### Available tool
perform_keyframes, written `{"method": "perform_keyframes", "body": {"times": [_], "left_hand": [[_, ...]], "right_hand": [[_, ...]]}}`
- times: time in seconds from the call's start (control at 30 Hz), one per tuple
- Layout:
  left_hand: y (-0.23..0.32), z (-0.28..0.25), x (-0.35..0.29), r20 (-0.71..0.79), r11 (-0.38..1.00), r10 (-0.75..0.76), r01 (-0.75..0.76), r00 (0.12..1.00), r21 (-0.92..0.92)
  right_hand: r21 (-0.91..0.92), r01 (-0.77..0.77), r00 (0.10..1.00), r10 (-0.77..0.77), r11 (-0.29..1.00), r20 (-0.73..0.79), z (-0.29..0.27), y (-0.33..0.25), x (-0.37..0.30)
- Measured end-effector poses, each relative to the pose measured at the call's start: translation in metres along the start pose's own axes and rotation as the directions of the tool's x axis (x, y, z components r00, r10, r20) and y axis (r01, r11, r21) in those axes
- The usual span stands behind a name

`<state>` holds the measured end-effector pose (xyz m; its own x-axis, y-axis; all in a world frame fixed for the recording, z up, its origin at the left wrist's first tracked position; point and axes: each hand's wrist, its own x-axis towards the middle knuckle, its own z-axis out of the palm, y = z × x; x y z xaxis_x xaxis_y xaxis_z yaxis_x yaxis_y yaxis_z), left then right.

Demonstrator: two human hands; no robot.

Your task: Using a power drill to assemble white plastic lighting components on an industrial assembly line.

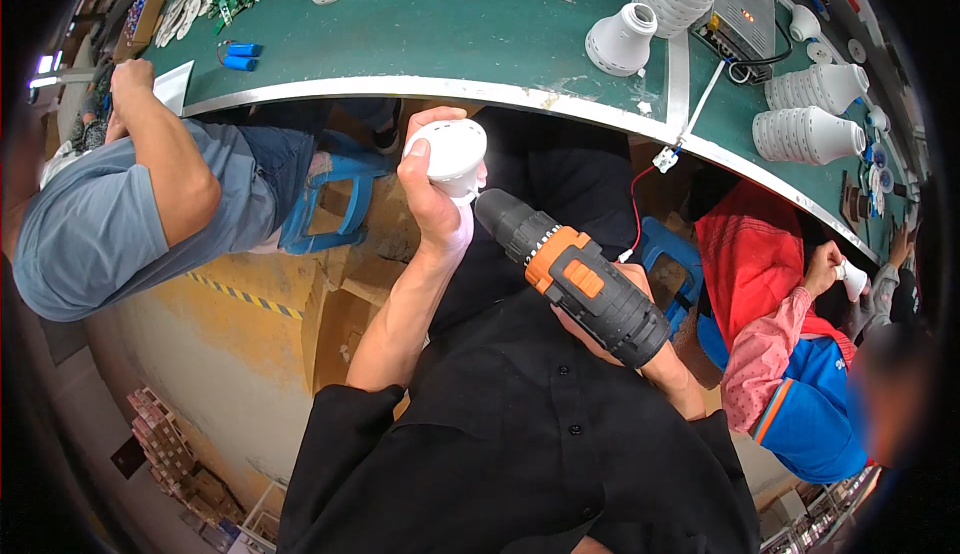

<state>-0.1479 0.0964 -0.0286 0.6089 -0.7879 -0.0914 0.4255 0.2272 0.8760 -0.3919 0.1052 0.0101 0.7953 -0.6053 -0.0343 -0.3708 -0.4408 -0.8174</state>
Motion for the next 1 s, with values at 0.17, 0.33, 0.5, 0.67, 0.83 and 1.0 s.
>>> {"method": "perform_keyframes", "body": {"times": [0.17,0.33,0.5,0.67,0.83,1.0], "left_hand": [[-0.001,0.001,-0.001,0.003,1.000,0.000,0.000,1.000,-0.005],[0.000,0.002,-0.002,-0.006,1.000,-0.012,0.012,1.000,-0.003],[-0.002,0.002,-0.002,-0.001,0.999,-0.026,0.026,1.000,-0.030],[-0.003,0.003,-0.002,0.004,0.999,-0.025,0.025,1.000,-0.037],[-0.004,0.000,-0.002,0.033,0.999,-0.007,0.008,0.999,-0.039],[-0.004,0.003,-0.004,0.033,0.998,-0.017,0.019,0.999,-0.058]], "right_hand": [[-0.084,0.140,0.986,-0.147,0.987,-0.084,0.006,0.006,-0.002],[-0.105,0.132,0.988,-0.139,0.986,-0.063,0.007,0.008,-0.002],[-0.127,0.132,0.988,-0.141,0.983,-0.069,0.008,0.009,-0.004],[0.069,-0.048,0.999,0.048,0.997,0.000,0.004,0.005,0.000],[0.134,-0.067,0.998,0.066,0.989,0.014,0.004,0.003,0.002],[0.128,-0.017,0.999,0.022,0.992,-0.031,0.004,0.000,0.005]]}}
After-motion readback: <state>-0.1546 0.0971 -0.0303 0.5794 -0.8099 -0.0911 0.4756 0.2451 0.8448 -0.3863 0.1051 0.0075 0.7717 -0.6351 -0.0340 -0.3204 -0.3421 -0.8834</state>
